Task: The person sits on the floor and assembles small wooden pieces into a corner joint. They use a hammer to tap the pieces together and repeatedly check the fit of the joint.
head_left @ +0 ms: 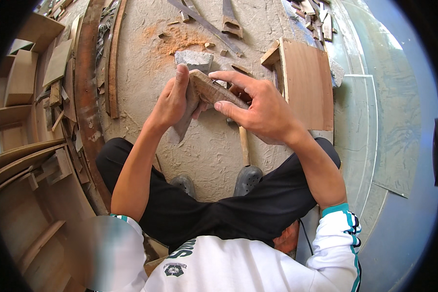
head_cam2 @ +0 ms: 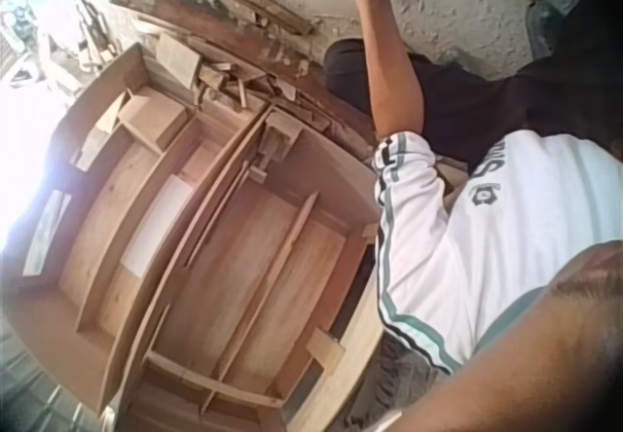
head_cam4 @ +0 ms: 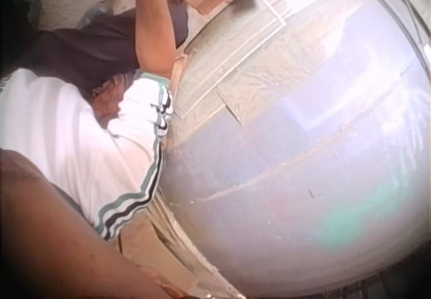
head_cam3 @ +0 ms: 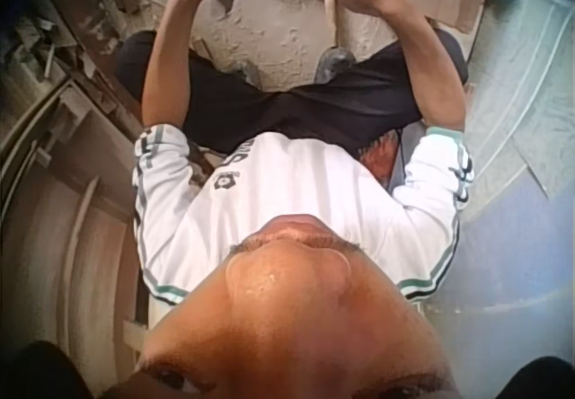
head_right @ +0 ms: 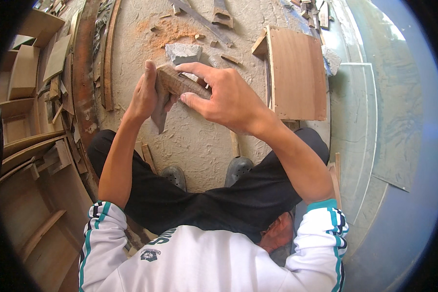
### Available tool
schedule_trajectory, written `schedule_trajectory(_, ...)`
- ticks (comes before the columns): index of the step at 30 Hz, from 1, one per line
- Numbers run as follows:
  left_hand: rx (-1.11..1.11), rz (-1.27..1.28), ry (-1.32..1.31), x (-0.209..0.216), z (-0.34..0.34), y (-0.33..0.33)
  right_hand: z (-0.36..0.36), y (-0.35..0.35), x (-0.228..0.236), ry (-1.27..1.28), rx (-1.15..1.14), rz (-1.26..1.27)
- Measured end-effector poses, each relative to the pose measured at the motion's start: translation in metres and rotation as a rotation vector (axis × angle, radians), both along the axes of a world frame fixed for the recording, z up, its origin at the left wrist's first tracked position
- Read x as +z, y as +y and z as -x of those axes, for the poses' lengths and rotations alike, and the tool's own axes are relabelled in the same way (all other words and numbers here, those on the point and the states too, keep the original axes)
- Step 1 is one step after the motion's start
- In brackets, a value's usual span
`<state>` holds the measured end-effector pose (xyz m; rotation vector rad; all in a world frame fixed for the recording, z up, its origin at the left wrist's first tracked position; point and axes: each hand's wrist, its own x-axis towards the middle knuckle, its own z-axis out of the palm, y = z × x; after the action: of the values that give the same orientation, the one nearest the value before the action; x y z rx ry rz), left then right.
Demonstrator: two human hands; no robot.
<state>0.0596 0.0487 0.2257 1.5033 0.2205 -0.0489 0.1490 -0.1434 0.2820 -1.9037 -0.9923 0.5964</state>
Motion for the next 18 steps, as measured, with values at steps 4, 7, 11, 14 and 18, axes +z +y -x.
schedule_trajectory(4,0.02,0.021,-0.016,-0.005,-0.002,0.0,-0.002,-0.002,-0.009,0.16,-0.043,-0.03)
schedule_trajectory(7,0.101,0.066,0.022,-0.005,-0.006,-0.002,-0.006,-0.002,-0.011,0.503,-0.109,-0.08)
schedule_trajectory(11,0.169,0.061,0.037,-0.014,-0.009,0.005,-0.014,-0.003,-0.001,0.846,-0.051,-0.2)
schedule_trajectory(14,0.162,0.048,0.009,-0.017,-0.009,0.009,-0.016,-0.007,-0.004,0.841,-0.002,-0.224)
schedule_trajectory(18,0.169,0.016,0.013,-0.019,-0.009,0.008,-0.015,-0.011,-0.006,0.891,0.026,-0.245)
